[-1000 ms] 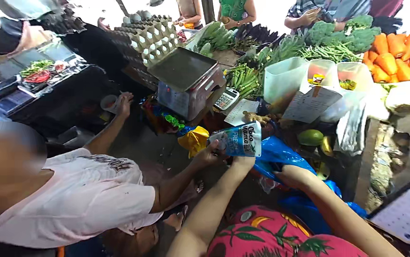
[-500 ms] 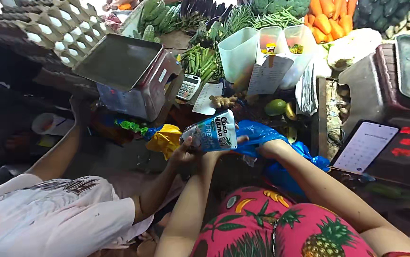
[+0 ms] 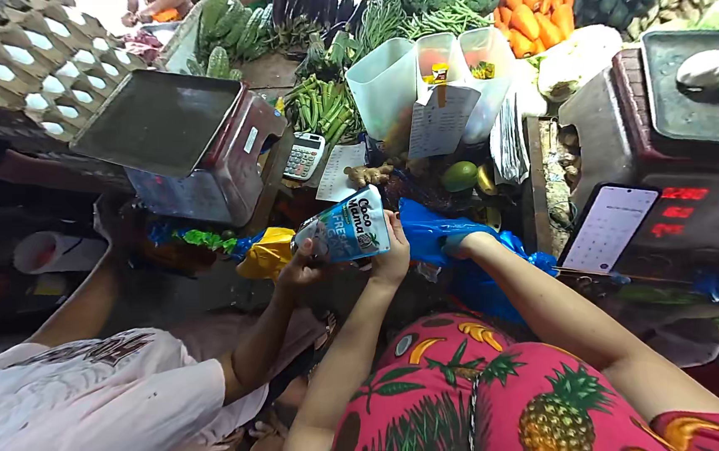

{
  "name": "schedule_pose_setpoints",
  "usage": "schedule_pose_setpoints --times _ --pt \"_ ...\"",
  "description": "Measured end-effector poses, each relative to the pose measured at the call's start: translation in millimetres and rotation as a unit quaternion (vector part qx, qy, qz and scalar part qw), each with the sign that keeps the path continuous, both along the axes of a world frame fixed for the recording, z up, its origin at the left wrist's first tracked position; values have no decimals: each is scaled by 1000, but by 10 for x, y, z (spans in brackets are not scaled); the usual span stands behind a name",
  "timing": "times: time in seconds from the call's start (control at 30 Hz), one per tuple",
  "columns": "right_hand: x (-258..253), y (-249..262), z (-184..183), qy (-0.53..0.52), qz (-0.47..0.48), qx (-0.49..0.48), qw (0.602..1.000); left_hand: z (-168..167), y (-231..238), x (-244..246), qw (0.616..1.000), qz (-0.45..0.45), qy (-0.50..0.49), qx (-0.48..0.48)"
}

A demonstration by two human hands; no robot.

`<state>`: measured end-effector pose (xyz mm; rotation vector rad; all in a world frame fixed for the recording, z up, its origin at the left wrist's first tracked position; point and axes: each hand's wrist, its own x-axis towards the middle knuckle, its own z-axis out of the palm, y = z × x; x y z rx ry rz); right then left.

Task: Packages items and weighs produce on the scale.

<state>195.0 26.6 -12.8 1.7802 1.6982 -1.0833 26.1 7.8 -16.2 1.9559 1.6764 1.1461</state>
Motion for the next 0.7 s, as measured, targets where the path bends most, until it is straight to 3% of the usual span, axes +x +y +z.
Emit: schedule_pose_setpoints --times 0.1,0.17,0.23,0.33,0.4,0.5,0.53,0.6,0.67,0.7 --pt "76 92 -271 5 20 31 999 -60 -127 -17 983 -89 -55 -148" --pt "115 87 -375 -13 34 57 998 -162 -168 -67 949 -181 -40 -256" --pt "119 34 -413 -40 22 46 998 -230 -225 -78 933 -228 12 -278" --pt "-70 -256 357 -62 35 10 997 -256 -300 -72 936 -221 108 -252" --pt "-153 -429 927 33 52 132 989 -288 -328 -70 956 -178 97 -212" --pt "-325 -396 1330 264 -16 283 922 -239 -393 -59 961 -149 64 -223" --pt "-400 -297 1344 344 -52 263 900 -249 -389 -47 958 -150 56 -236" --pt "-568 -110 1226 483 -135 119 857 -304 -371 -20 957 -152 36 -244" --pt "-689 -72 1028 563 -187 10 805 -265 -437 14 970 -130 1 -204" --pt "-707 -114 985 582 -203 0 787 -64 -512 17 976 -115 -8 -183"
